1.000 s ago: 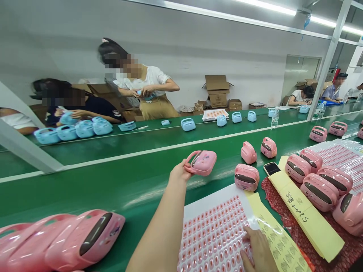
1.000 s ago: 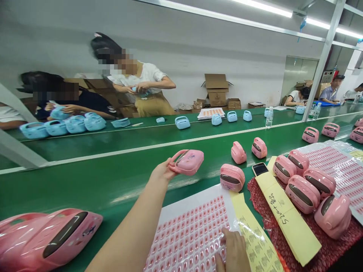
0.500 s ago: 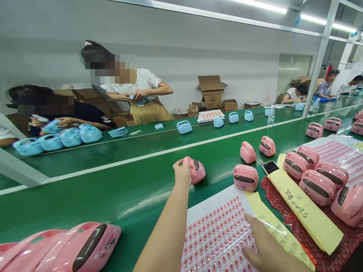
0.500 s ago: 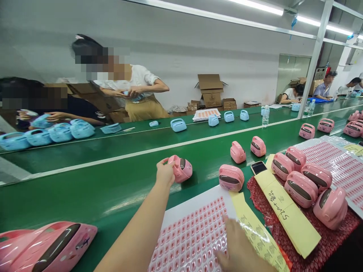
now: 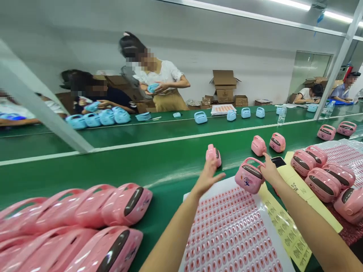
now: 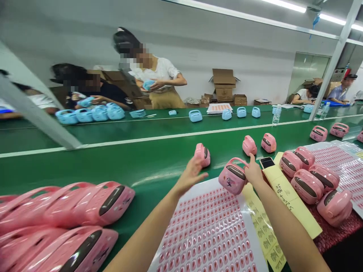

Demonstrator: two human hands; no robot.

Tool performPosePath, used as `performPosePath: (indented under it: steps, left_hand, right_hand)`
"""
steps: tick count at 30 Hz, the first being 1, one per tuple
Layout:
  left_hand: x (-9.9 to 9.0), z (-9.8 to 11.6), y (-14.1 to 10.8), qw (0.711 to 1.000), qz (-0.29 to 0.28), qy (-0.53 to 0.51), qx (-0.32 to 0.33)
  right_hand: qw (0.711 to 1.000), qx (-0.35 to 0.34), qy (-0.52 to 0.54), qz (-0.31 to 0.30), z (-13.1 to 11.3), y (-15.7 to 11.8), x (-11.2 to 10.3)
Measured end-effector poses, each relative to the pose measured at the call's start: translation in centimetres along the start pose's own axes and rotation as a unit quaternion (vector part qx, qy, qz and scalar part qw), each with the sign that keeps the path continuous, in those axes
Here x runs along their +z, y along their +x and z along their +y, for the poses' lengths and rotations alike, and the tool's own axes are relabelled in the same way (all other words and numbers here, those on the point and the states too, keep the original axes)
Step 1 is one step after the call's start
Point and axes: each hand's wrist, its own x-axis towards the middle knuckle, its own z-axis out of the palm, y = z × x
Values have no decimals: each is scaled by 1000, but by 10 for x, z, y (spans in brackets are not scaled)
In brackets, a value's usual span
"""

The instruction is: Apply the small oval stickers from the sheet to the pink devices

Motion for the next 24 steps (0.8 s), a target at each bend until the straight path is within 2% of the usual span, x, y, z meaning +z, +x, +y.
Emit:
performPosePath:
  steps: [2, 4, 7, 11, 14, 17, 20, 24]
  left_hand:
    - [1, -5, -49, 992, -99, -76, -27]
    - [4, -12, -98, 980, -136, -135, -48]
    - [7, -23, -160, 969, -116, -204, -73]
    - [1, -35, -213, 955, -32, -284, -85]
    - [-13, -46, -238, 929, 90, -337, -121]
    - [-26, -52, -254, 902, 195, -355, -151]
    - [-29, -49, -257, 897, 232, -346, -147]
    - [-24, -40, -250, 893, 263, -334, -146]
  right_hand:
    - [998, 18, 44, -45, -4, -24, 5]
    - [992, 28, 79, -94, -11, -52, 15]
    - [975, 43, 133, -171, -18, -93, 32]
    - [953, 28, 188, -235, -9, -137, 39]
    - [960, -39, 165, -222, 9, -158, 31]
    - [969, -47, 145, -193, 29, -169, 17]
    - [980, -23, 135, -146, 46, -167, 1]
    - [993, 7, 109, -42, 68, -136, -24]
